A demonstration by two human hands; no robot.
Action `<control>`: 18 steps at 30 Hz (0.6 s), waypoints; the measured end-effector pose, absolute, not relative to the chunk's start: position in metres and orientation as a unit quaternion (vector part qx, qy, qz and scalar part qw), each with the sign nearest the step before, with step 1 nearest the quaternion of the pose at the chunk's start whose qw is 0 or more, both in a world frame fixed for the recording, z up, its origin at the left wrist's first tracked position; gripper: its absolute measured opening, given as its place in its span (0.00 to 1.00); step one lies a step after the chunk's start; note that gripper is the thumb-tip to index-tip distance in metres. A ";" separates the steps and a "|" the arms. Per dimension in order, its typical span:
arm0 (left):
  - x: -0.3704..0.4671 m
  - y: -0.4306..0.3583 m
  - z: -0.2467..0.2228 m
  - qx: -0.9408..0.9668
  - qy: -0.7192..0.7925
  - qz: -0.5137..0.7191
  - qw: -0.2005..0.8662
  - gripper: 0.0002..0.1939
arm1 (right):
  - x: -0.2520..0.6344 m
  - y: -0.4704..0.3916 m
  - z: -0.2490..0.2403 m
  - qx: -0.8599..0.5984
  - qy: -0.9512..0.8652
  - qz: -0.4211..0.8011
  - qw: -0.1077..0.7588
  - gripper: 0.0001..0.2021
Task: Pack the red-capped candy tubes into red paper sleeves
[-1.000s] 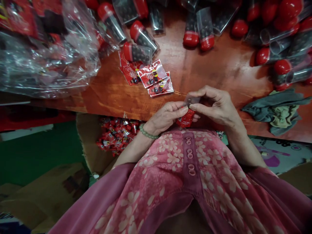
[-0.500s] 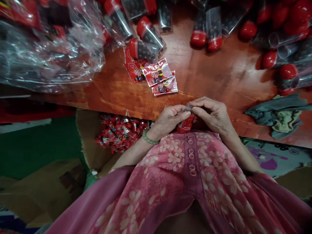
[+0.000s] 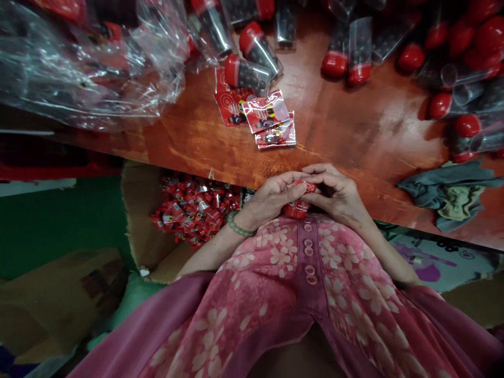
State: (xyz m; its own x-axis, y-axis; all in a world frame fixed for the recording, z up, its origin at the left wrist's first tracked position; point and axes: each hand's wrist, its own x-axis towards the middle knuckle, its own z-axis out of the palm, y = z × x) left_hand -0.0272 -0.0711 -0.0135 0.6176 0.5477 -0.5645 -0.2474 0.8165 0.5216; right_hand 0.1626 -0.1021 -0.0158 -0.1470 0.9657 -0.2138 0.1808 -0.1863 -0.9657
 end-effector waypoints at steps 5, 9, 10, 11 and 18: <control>-0.042 -0.067 0.011 0.132 0.412 0.214 0.876 0.28 | 0.163 -0.100 -0.013 -0.567 -0.452 0.586 0.361 0.16; -0.056 -0.069 0.022 0.130 0.441 0.234 0.857 0.28 | 0.161 -0.098 -0.010 -0.575 -0.465 0.565 0.366 0.11; -0.062 -0.071 0.024 0.132 0.449 0.227 0.854 0.27 | 0.161 -0.098 -0.009 -0.579 -0.470 0.552 0.373 0.10; -0.068 -0.073 0.025 0.136 0.461 0.220 0.849 0.27 | 0.163 -0.099 -0.007 -0.588 -0.475 0.535 0.378 0.09; -0.156 -0.094 0.034 0.199 0.669 0.190 0.690 0.13 | 0.240 -0.129 0.016 -0.746 -0.450 0.311 0.379 0.11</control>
